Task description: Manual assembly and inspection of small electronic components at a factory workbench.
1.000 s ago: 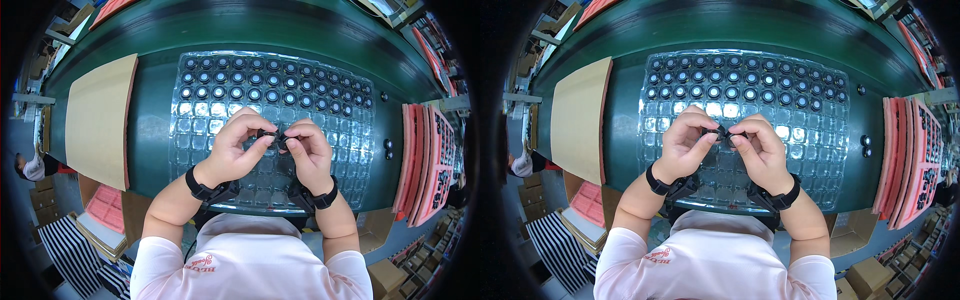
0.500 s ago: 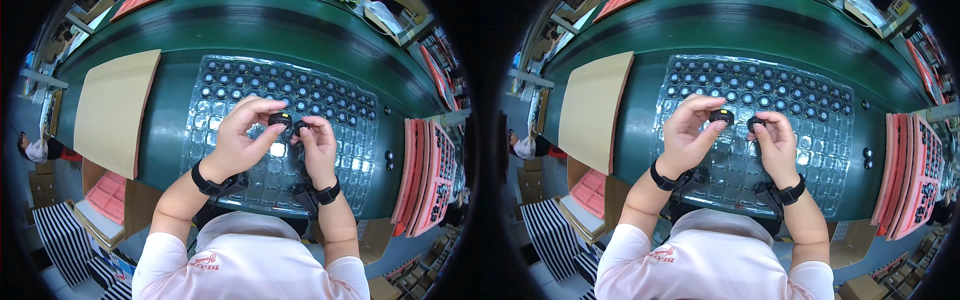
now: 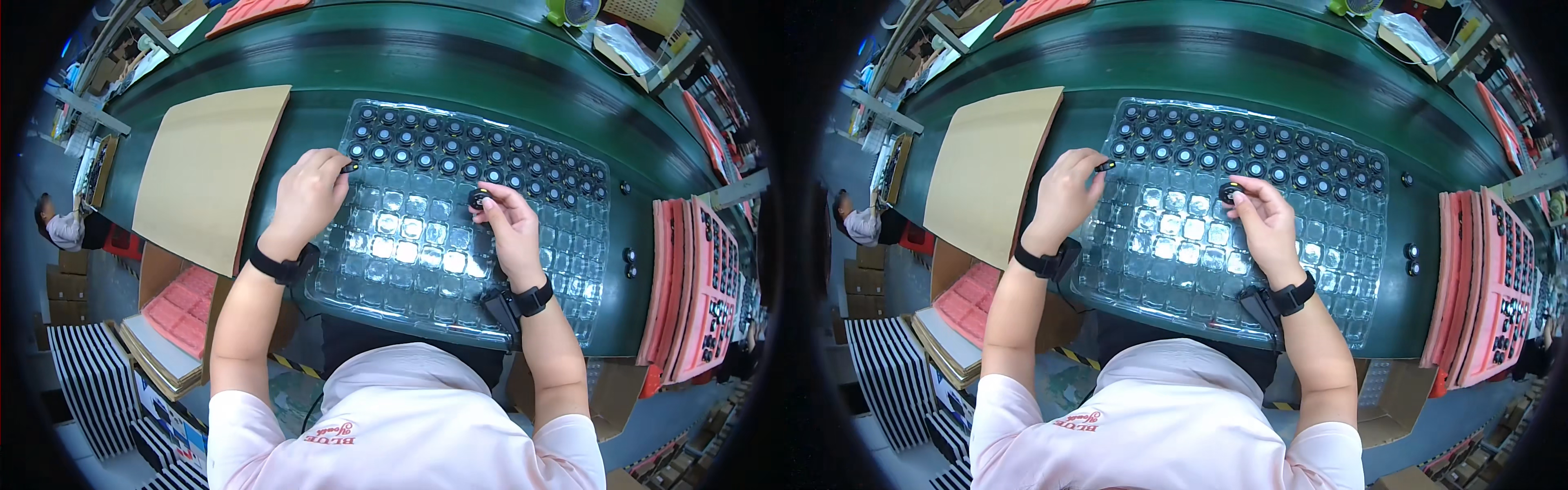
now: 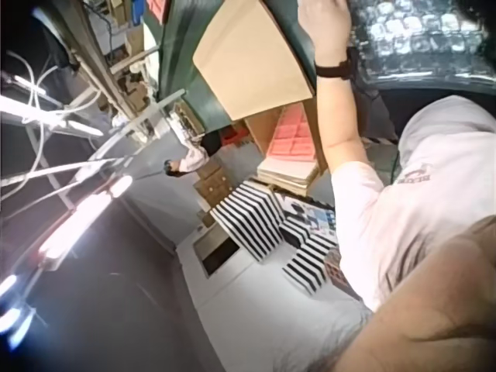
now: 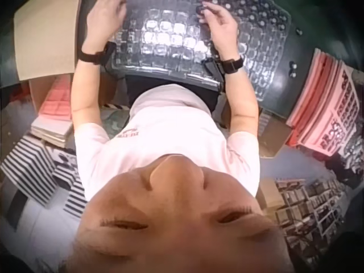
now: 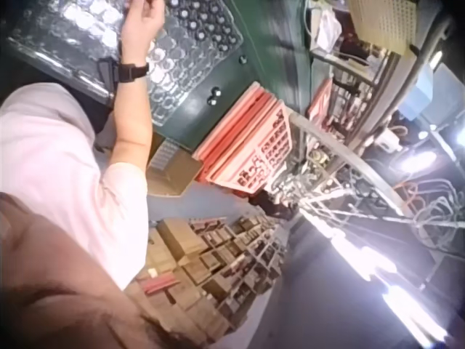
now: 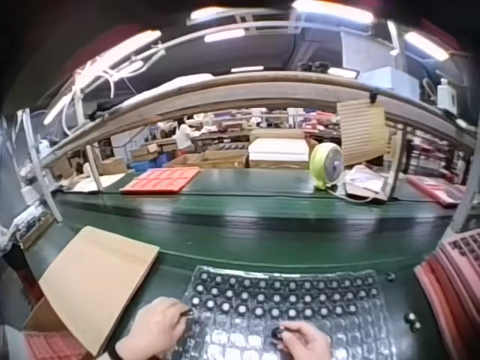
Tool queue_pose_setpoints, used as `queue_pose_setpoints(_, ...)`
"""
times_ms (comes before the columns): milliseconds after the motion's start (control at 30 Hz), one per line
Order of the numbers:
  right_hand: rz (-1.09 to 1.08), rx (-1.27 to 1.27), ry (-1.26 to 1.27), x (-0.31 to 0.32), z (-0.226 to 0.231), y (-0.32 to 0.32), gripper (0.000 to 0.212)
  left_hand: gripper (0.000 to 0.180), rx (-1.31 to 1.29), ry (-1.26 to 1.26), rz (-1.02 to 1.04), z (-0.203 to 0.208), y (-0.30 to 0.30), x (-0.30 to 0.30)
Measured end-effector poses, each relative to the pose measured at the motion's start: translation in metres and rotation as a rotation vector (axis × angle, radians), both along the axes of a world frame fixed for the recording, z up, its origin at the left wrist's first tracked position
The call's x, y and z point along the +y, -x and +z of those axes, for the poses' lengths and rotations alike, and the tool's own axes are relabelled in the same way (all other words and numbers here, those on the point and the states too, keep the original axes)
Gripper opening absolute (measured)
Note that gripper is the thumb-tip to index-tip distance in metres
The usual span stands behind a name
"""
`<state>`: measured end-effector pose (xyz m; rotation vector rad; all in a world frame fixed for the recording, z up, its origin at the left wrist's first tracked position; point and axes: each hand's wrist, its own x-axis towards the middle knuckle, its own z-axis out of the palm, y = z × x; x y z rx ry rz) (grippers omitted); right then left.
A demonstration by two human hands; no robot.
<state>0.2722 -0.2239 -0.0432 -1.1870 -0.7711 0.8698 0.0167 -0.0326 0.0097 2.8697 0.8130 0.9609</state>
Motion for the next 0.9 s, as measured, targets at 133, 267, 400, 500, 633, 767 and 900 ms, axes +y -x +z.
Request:
queue_pose_setpoints(133,0.025,-0.177,-0.044,-0.002,0.019,0.012,0.025,0.014,0.134,-0.059,-0.045,-0.018,-0.006,0.017)
queue_pose_setpoints(267,0.070,-0.438,-0.086,-0.014,0.054,0.028,0.025,0.013,0.233,-0.052,-0.056,-0.024,-0.006,0.023)
queue_pose_setpoints(400,0.002,-0.671,-0.100,-0.036,0.083,0.004,0.021,0.016,0.220,-0.002,-0.072,-0.019,-0.003,0.017)
queue_pose_setpoints(500,-0.091,-0.868,0.018,-0.055,0.086,-0.041,0.020,0.021,0.236,0.050,-0.073,-0.021,0.002,0.014)
queue_pose_setpoints(633,-0.164,-1.110,0.333,-0.087,0.082,-0.112,0.019,0.028,0.237,0.052,-0.074,-0.030,0.010,0.013)
queue_pose_setpoints(767,-0.185,-1.206,0.449,-0.103,0.070,-0.156,0.017,0.036,0.295,0.043,-0.082,-0.030,0.011,0.007)
queue_pose_setpoints(900,-0.118,-1.400,0.470,-0.093,0.056,-0.168,0.016,0.043,0.350,0.083,-0.062,-0.028,0.010,0.006)
